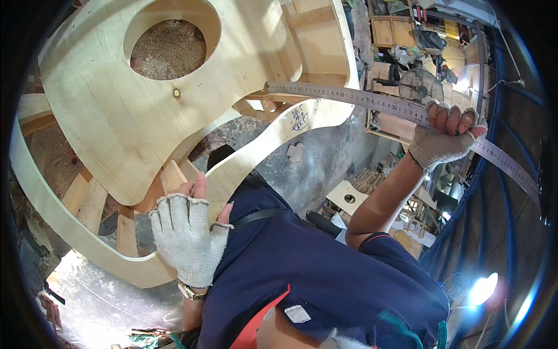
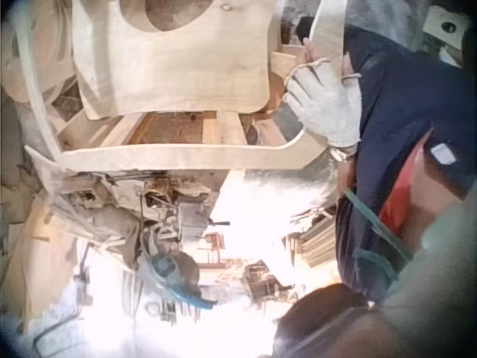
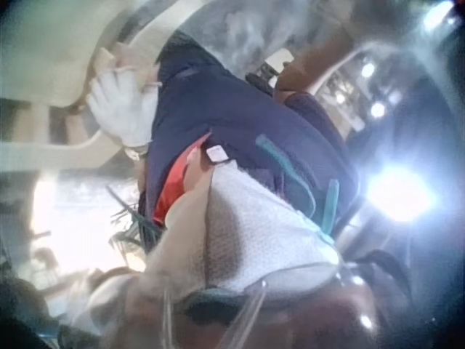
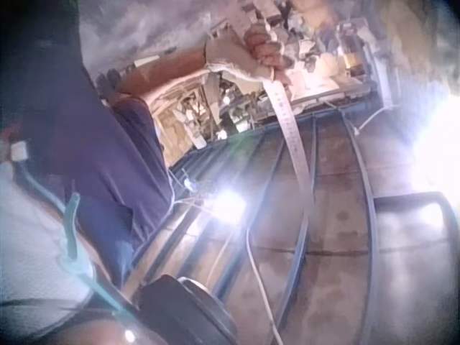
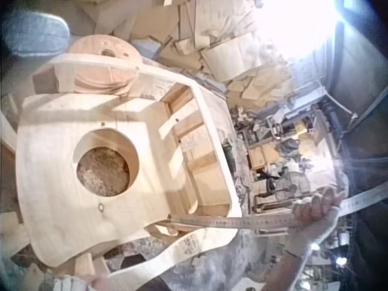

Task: The person uses a miter saw to cut small wooden blocks, then fits a curved wooden piece into a larger wooden frame. They measure the frame with a tape measure and continue cutting additional blocks with the saw.

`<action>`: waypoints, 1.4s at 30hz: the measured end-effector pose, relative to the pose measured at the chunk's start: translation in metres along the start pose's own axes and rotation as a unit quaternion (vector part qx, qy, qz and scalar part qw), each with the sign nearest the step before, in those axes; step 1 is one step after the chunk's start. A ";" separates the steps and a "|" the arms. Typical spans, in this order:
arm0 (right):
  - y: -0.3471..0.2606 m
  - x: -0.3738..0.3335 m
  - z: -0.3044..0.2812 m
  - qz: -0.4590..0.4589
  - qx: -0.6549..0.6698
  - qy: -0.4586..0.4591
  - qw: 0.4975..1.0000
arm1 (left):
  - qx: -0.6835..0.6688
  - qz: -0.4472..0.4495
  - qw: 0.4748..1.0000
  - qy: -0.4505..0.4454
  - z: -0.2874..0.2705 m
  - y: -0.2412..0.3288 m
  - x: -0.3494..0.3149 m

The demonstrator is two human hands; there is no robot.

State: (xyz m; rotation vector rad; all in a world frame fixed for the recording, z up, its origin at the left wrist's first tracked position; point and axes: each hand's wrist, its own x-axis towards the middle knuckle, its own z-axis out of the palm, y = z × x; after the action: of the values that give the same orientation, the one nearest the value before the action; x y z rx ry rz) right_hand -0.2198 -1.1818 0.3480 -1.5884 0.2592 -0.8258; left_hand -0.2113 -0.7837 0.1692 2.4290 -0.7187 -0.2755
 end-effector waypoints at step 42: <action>0.002 0.006 -0.010 0.008 0.054 -0.062 0.997 | -0.007 -0.001 1.000 0.009 0.003 -0.002 -0.003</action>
State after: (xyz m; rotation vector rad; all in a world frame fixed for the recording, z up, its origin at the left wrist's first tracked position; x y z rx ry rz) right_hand -0.2211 -1.1935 0.3484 -1.5280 0.1367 -0.7134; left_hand -0.2141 -0.7821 0.1657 2.4162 -0.7041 -0.2573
